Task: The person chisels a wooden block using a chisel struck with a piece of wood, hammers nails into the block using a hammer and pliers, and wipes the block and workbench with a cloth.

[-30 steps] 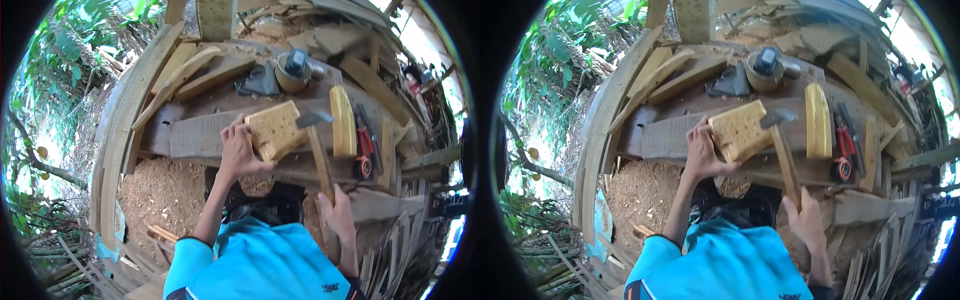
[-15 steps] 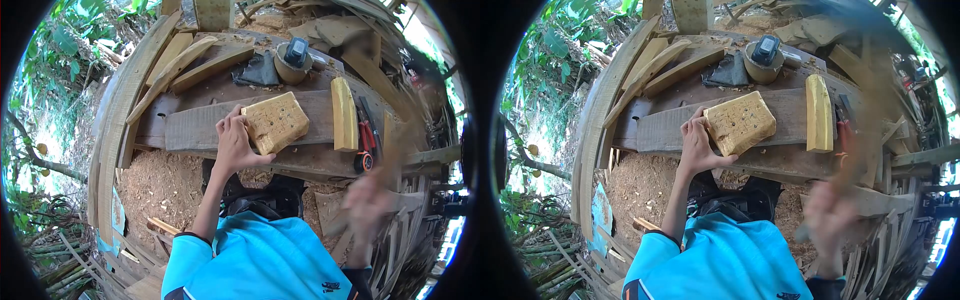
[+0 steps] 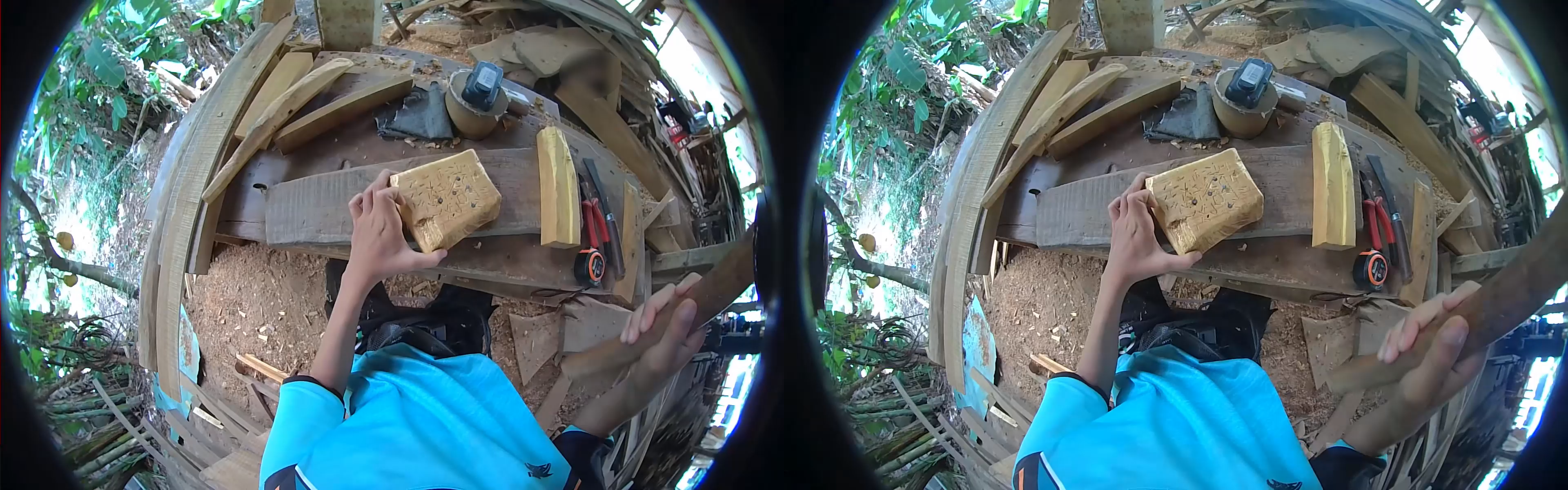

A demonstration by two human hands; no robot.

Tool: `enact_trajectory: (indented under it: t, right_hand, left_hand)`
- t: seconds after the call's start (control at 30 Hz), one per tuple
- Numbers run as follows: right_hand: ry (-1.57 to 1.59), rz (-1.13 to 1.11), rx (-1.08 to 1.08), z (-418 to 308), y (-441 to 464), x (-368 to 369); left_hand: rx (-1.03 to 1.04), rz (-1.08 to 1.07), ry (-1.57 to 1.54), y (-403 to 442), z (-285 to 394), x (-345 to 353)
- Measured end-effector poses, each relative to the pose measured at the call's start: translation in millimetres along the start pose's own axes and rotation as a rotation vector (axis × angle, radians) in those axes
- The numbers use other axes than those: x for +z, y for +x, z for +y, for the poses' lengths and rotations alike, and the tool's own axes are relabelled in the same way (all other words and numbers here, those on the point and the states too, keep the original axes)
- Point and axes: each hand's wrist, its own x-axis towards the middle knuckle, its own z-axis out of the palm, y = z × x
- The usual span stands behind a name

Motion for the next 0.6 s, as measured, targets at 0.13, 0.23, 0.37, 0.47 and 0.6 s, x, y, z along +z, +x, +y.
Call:
enact_trajectory:
  t: [0.13,0.23,0.37,0.47,0.6]
  right_hand:
    - [-0.505,-0.460,0.102,72,-18,-3]
    - [-0.700,-0.769,0.352,92,-27,9]
    - [-0.569,-0.701,0.470,43,1,7]
    - [-0.397,-0.465,0.189,13,-1,-10]
    - [-0.125,-0.116,0.010,0,0,2]
  left_hand:
    - [-0.001,-0.002,0.000,0,-2,0]
    - [-0.002,-0.007,0.011,-7,1,0]
    - [0.027,0.017,0.044,0,-2,1]
    - [0.015,0.001,0.029,0,-2,0]
    - [0.023,0.017,0.010,1,-4,2]
